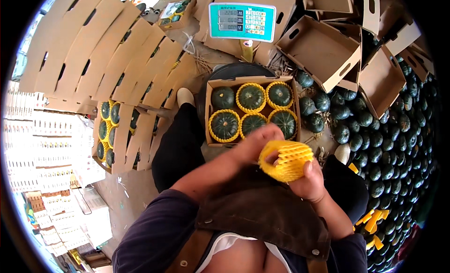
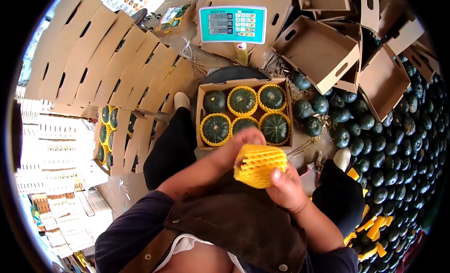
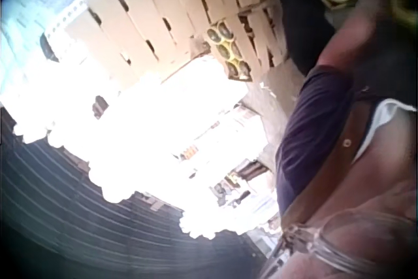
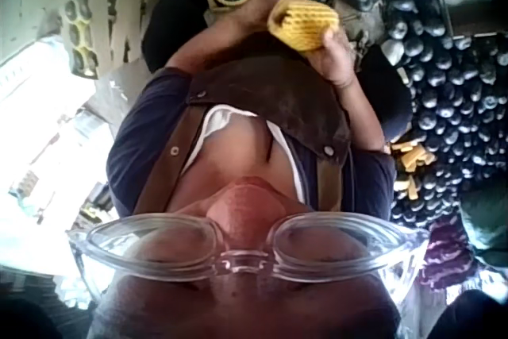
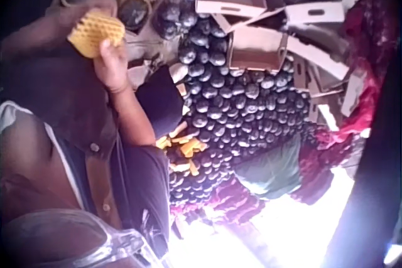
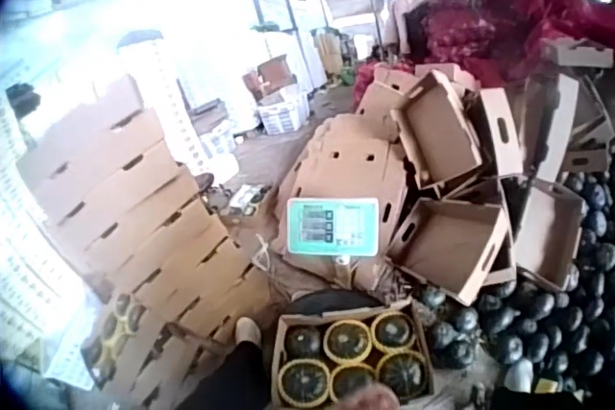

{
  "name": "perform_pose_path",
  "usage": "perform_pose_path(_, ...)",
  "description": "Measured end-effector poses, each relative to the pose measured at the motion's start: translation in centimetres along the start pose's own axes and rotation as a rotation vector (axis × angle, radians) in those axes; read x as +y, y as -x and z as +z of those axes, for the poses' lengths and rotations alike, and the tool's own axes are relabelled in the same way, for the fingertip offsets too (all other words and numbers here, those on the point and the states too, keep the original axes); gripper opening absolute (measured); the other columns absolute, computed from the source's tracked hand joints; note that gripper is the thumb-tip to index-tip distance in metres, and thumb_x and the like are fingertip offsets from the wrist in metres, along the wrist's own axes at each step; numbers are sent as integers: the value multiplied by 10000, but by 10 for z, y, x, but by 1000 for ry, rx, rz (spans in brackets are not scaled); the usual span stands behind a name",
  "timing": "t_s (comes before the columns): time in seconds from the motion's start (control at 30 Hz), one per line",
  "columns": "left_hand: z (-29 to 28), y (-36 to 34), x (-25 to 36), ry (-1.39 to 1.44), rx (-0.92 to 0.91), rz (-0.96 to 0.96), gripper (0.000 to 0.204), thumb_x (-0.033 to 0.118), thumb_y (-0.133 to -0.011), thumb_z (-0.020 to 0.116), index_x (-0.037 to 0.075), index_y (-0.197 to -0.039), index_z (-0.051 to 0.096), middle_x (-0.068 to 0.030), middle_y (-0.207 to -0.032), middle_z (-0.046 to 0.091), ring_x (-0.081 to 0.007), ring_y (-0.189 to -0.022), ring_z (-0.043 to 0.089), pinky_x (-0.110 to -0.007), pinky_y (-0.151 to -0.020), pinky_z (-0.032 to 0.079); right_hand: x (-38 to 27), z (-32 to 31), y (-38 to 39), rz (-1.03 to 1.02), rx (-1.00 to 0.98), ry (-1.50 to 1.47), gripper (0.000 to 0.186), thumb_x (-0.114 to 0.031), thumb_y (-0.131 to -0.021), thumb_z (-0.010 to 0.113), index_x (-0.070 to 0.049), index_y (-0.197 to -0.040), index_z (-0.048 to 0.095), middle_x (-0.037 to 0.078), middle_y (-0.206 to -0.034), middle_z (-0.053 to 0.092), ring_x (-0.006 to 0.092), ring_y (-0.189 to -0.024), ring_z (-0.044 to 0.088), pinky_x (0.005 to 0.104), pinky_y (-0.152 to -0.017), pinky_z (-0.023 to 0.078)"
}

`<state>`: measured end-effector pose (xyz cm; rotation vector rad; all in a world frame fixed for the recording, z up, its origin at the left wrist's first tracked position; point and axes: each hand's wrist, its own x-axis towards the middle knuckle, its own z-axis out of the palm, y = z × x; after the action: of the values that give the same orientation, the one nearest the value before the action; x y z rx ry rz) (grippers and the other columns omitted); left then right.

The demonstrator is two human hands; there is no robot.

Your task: The person places yellow foam sleeves over green squash, arranges the sleeved squash into cardboard boxes, and stacks the boxes.

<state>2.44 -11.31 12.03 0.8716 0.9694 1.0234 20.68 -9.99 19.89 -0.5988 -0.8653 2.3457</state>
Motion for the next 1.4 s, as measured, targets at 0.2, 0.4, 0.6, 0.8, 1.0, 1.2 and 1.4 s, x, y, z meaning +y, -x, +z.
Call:
perform_pose_path(0.2,-149,-54,-39,-1516,785,-325,635,282,-807,642,77,-1319,329,-193,-1299,377,-345,-1169,406,-410,-953,356,3,-14,-6,181,-14,20,446,-258,-865,593,14,-1198,474,72,-1129,564,155,-1017,529,305,-905,402)
perform_pose_path(0.4,-153,-75,-39,-1634,580,-737,862,354,-761,674,109,-1411,162,-195,-1410,216,-377,-1260,281,-434,-1010,305,0,-20,-15,228,33,105,423,-318,-901,540,14,-1161,503,58,-1089,577,131,-981,525,282,-872,410)
perform_pose_path(0.6,-166,-49,-44,-1505,679,-394,732,303,-785,624,178,-1392,232,-176,-1353,315,-363,-1208,368,-422,-946,396,5,-20,-12,235,131,64,389,-300,-891,561,3,-1132,518,49,-1031,590,121,-924,548,284,-826,440)
perform_pose_path(0.8,-159,-31,-17,-533,953,-307,640,192,-790,592,126,-1342,273,-156,-1270,422,-329,-1142,453,-455,-881,431,1,-25,-15,119,258,42,343,-215,-857,613,-24,-1125,516,55,-993,605,156,-849,601,326,-743,515)
perform_pose_path(1.0,-1,31,47,596,193,173,537,61,-795,452,106,-1316,332,-120,-1291,410,-287,-1169,442,-477,-955,404,-8,-35,-7,-52,-55,-136,585,-325,-858,588,-44,-1319,362,67,-1216,502,192,-1103,495,364,-930,411)
perform_pose_path(1.2,38,40,22,-25,164,255,690,371,-863,535,49,-1376,205,-164,-1320,333,-278,-1218,358,-404,-1028,283,-3,-17,16,-199,-79,243,529,-150,-848,614,-29,-1307,379,30,-1205,506,132,-1093,471,294,-950,367)
perform_pose_path(1.4,55,37,19,-553,375,325,850,222,-677,711,37,-1338,211,-175,-1267,363,-252,-1149,419,-354,-964,355,-32,7,29,45,-198,1097,617,-292,-834,618,-8,-1315,356,149,-1154,544,205,-1064,527,318,-918,400)
